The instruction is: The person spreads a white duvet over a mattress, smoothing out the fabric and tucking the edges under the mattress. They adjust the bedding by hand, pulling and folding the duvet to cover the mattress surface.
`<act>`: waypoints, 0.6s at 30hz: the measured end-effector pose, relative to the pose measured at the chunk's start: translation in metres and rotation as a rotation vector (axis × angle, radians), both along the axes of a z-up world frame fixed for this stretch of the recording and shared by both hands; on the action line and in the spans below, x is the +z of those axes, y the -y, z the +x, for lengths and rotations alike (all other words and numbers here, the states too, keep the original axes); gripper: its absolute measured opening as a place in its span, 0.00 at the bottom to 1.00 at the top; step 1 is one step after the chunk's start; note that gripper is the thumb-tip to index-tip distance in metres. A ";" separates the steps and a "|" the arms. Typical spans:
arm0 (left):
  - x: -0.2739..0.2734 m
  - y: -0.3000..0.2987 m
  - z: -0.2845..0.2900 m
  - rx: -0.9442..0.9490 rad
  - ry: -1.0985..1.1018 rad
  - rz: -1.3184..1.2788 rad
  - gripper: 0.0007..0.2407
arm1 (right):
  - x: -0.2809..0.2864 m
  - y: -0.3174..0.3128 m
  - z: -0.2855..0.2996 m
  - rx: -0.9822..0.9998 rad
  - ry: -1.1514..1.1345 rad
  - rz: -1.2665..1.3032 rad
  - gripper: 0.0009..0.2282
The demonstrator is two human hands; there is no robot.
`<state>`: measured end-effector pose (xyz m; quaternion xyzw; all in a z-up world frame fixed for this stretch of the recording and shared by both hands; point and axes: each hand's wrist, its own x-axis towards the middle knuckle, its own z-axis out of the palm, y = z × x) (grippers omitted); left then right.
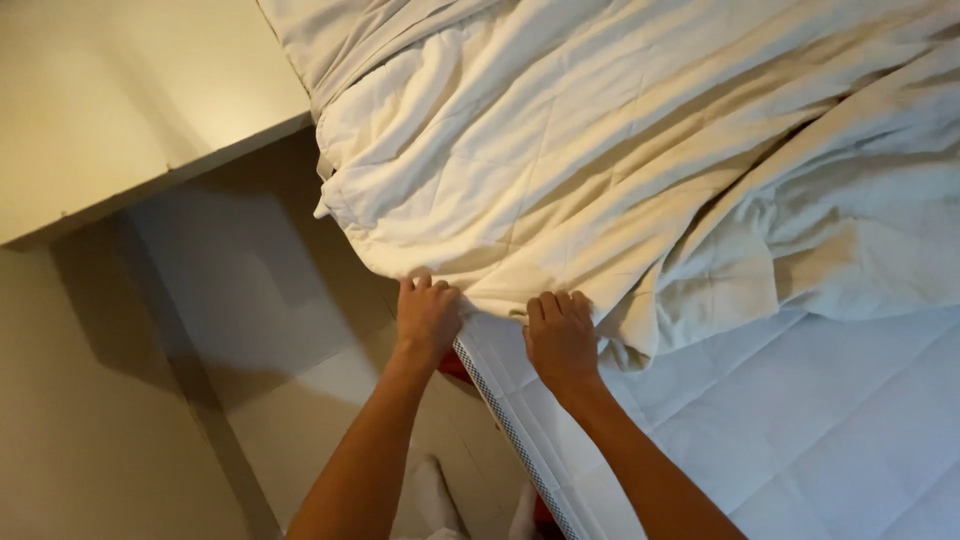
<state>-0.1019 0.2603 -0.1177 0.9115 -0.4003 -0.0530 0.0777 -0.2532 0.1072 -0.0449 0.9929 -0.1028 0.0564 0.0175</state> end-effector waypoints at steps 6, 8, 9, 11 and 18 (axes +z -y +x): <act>-0.030 -0.011 -0.027 -0.048 -0.233 -0.015 0.09 | 0.000 0.021 -0.028 -0.134 -0.409 0.148 0.13; 0.018 -0.009 -0.017 -0.004 -0.239 0.000 0.08 | 0.004 0.026 -0.036 -0.123 -0.506 0.116 0.14; 0.042 -0.009 -0.014 0.031 -0.266 0.021 0.09 | 0.007 0.027 -0.040 -0.124 -0.621 0.090 0.14; 0.043 -0.008 0.000 0.082 -0.218 -0.063 0.07 | -0.006 0.035 -0.041 -0.095 -0.628 0.095 0.15; 0.055 -0.011 0.049 0.150 -0.093 -0.251 0.08 | 0.041 0.025 0.024 -0.132 -0.765 0.302 0.24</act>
